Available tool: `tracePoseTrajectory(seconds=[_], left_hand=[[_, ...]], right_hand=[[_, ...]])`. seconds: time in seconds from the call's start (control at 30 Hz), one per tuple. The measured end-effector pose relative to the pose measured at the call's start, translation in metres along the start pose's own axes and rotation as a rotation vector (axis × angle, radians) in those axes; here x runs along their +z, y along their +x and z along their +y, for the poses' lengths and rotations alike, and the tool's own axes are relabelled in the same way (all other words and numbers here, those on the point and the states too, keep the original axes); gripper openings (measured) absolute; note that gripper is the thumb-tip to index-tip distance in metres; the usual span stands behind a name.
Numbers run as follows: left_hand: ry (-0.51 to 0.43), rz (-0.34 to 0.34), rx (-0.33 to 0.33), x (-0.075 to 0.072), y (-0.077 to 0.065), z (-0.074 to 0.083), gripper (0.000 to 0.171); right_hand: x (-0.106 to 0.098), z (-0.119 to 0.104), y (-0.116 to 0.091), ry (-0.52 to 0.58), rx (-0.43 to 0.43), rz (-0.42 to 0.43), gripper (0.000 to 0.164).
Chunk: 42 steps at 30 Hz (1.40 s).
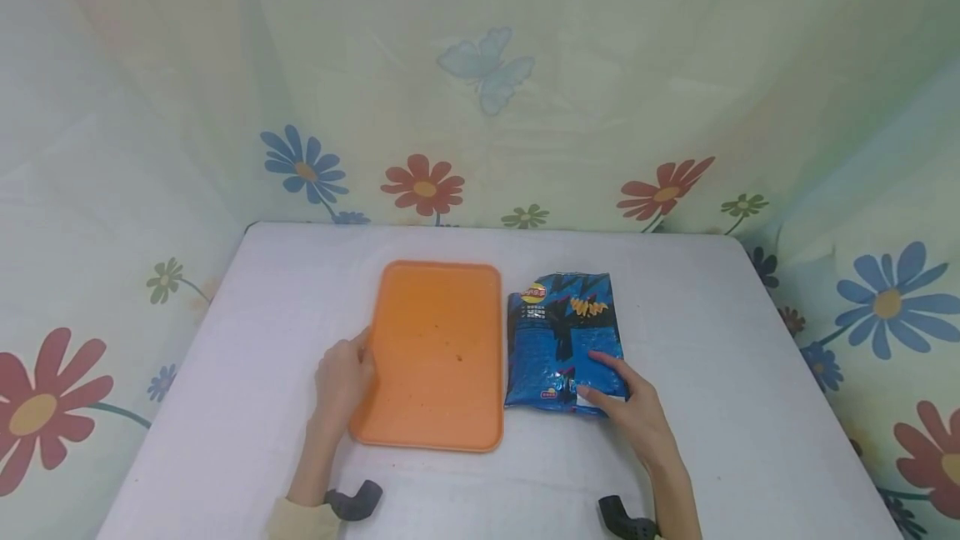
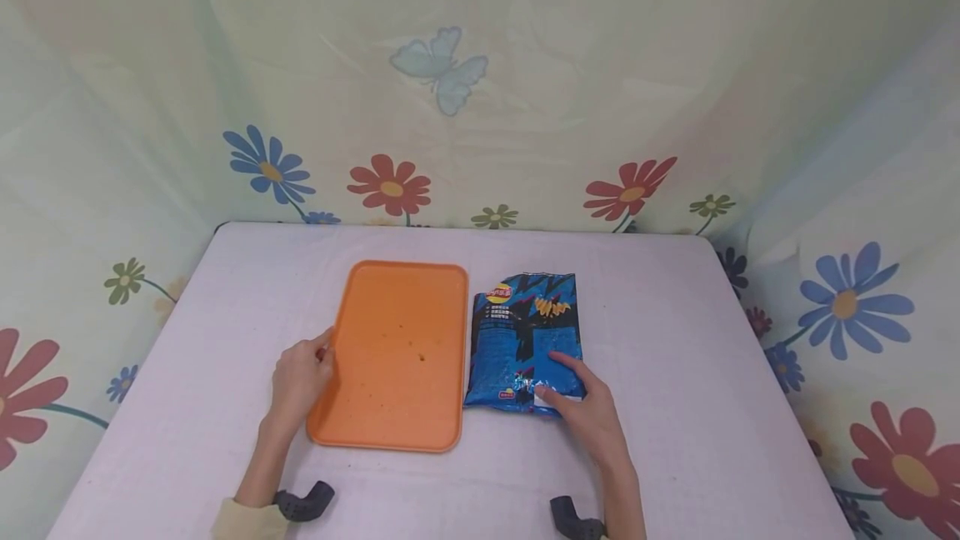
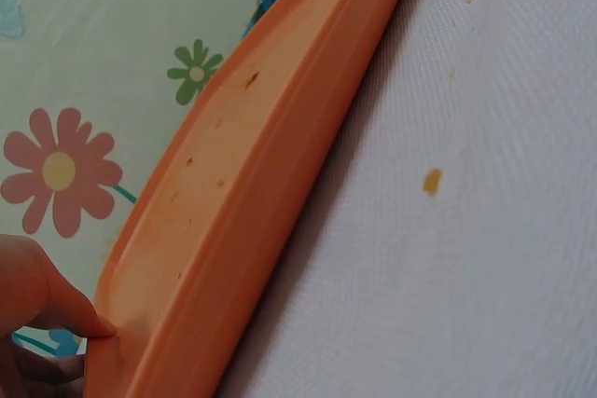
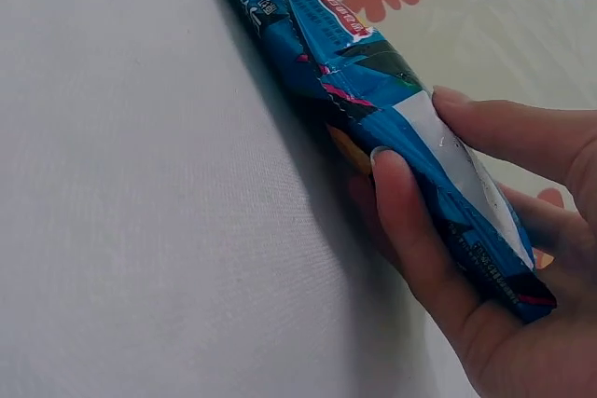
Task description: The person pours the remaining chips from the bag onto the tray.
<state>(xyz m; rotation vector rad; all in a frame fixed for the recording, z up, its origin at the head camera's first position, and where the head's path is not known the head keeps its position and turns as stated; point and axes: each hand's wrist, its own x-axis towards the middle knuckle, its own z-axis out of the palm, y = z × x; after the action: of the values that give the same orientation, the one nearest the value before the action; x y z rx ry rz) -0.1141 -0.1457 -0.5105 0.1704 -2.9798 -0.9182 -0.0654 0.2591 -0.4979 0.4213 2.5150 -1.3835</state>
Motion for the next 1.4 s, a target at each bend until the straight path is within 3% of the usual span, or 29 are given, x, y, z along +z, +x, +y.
tracePoseTrajectory(seconds=[0.5, 1.03, 1.4], left_hand=[[0.009, 0.002, -0.004, -0.0008, 0.0016, 0.0006, 0.044], [0.030, 0.001, -0.001, 0.0005, 0.0038, -0.0019, 0.045], [0.005, 0.016, 0.016, 0.0004, 0.0026, -0.0036, 0.044]], right_hand=[[0.0052, 0.0040, -0.0016, -0.030, -0.025, 0.047, 0.059], [0.0067, 0.0038, -0.0059, 0.032, -0.078, 0.098, 0.056], [0.0007, -0.0030, -0.0084, 0.008, -0.100, 0.128, 0.054]])
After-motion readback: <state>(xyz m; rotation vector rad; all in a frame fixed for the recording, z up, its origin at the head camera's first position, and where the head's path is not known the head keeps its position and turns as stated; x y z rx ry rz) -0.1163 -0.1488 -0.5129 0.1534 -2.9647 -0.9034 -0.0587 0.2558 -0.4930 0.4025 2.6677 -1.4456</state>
